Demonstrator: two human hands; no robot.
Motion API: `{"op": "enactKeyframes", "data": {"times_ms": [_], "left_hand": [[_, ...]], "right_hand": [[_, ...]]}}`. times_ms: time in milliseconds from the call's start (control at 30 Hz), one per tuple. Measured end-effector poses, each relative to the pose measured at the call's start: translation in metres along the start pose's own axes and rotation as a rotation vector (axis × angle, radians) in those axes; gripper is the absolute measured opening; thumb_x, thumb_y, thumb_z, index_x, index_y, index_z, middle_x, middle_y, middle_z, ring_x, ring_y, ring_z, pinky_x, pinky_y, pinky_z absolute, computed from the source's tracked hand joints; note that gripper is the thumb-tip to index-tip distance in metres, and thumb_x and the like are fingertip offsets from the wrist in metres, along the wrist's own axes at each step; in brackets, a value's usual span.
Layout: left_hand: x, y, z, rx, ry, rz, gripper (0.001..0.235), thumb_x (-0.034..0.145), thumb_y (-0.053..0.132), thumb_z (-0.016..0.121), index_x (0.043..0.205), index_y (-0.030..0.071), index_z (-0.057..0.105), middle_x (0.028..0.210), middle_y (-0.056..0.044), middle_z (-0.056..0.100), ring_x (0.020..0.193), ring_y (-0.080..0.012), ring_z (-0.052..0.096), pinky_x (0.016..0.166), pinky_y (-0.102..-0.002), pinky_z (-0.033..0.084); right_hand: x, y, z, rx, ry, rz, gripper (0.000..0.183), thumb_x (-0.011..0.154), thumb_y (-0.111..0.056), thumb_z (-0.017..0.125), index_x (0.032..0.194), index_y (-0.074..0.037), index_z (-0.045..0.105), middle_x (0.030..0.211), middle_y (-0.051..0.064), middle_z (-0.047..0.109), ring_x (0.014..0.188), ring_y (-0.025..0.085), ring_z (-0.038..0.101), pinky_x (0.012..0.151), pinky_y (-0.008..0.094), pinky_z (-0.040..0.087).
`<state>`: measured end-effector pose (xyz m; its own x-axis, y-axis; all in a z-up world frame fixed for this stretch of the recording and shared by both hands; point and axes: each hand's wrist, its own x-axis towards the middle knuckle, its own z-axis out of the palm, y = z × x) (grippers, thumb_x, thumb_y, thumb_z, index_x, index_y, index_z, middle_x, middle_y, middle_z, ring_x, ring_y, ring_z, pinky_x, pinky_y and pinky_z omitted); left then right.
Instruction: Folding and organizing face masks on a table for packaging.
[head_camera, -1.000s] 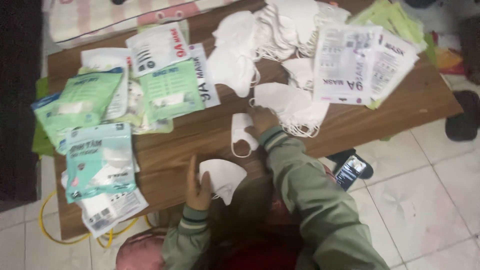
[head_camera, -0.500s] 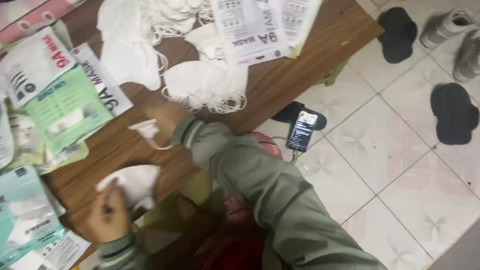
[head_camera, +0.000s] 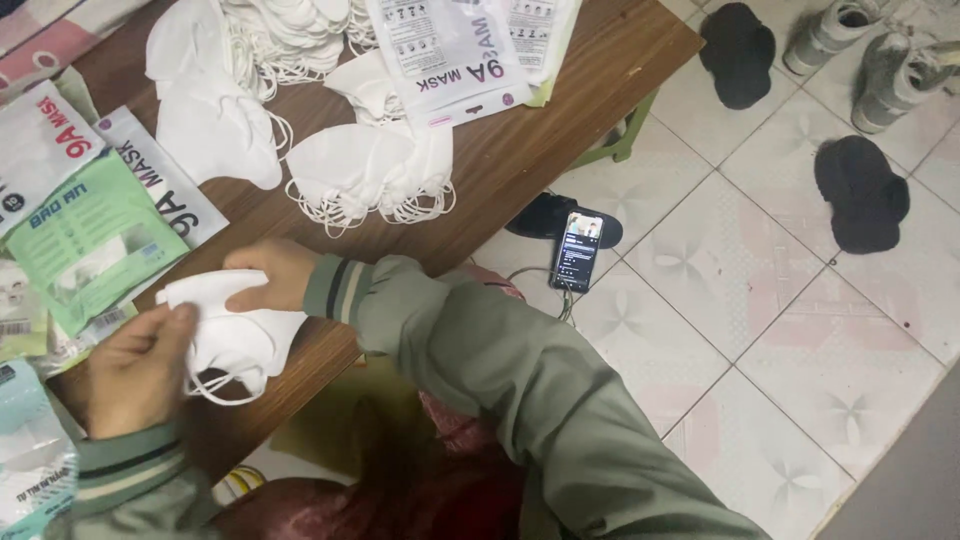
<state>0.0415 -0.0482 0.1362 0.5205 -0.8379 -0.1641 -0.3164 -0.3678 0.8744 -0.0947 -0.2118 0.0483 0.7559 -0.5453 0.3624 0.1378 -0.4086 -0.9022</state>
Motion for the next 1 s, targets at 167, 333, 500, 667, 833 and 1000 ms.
{"op": "enactKeyframes", "data": {"times_ms": [167, 333, 500, 667, 833, 1000], "left_hand": [[0.018, -0.004, 0.022, -0.231, 0.026, -0.012, 0.013, 0.106, 0.025, 0.072, 0.105, 0.012, 0.073, 0.09, 0.004, 0.068, 0.072, -0.003, 0.058, 0.063, -0.02, 0.05], [0.039, -0.02, 0.024, -0.282, 0.013, 0.069, 0.023, 0.106, 0.026, 0.069, 0.12, 0.008, 0.072, 0.101, 0.001, 0.071, 0.08, -0.0046, 0.061, 0.071, -0.021, 0.054], [0.044, -0.021, 0.023, -0.218, 0.067, 0.126, 0.017, 0.108, 0.023, 0.068, 0.114, 0.009, 0.074, 0.099, 0.005, 0.069, 0.082, -0.0027, 0.057, 0.074, -0.02, 0.052], [0.073, -0.056, 0.027, -0.026, 0.159, 0.221, 0.019, 0.109, 0.027, 0.071, 0.101, 0.01, 0.076, 0.091, 0.01, 0.065, 0.085, -0.0028, 0.051, 0.079, -0.024, 0.047], [0.103, -0.09, 0.059, 0.017, 0.18, 0.206, 0.013, 0.108, 0.027, 0.074, 0.108, 0.014, 0.078, 0.085, -0.015, 0.07, 0.08, -0.0205, 0.067, 0.068, -0.04, 0.053], [0.082, -0.059, 0.063, -0.024, 0.16, 0.151, 0.013, 0.102, 0.027, 0.071, 0.105, 0.017, 0.08, 0.082, -0.008, 0.07, 0.083, -0.013, 0.06, 0.073, -0.037, 0.051]], "right_hand": [[0.004, 0.005, -0.003, -0.111, 0.002, 0.131, 0.026, 0.073, -0.038, 0.077, 0.081, -0.016, 0.065, 0.073, -0.002, 0.071, 0.069, 0.017, 0.066, 0.063, 0.036, 0.047], [0.023, 0.021, 0.004, -0.155, -0.086, 0.144, 0.031, 0.073, -0.038, 0.079, 0.091, -0.015, 0.068, 0.081, -0.001, 0.072, 0.076, 0.018, 0.067, 0.068, 0.036, 0.049], [0.032, -0.018, -0.013, -0.376, 0.007, 0.222, 0.041, 0.072, -0.062, 0.065, 0.082, -0.022, 0.066, 0.085, -0.003, 0.075, 0.081, 0.021, 0.07, 0.068, 0.04, 0.048], [0.041, -0.009, -0.071, -0.804, 0.091, 0.24, 0.031, 0.089, -0.036, 0.056, 0.099, -0.011, 0.071, 0.1, 0.016, 0.071, 0.098, 0.037, 0.064, 0.081, 0.053, 0.05], [0.026, 0.049, -0.138, -1.016, 0.129, 0.405, 0.032, 0.095, -0.035, 0.066, 0.117, -0.014, 0.07, 0.119, 0.012, 0.071, 0.119, 0.036, 0.064, 0.1, 0.053, 0.053], [0.02, 0.065, -0.169, -1.067, 0.069, 0.625, 0.06, 0.084, -0.047, 0.079, 0.133, -0.017, 0.063, 0.132, 0.012, 0.064, 0.124, 0.039, 0.059, 0.099, 0.058, 0.051]]}}
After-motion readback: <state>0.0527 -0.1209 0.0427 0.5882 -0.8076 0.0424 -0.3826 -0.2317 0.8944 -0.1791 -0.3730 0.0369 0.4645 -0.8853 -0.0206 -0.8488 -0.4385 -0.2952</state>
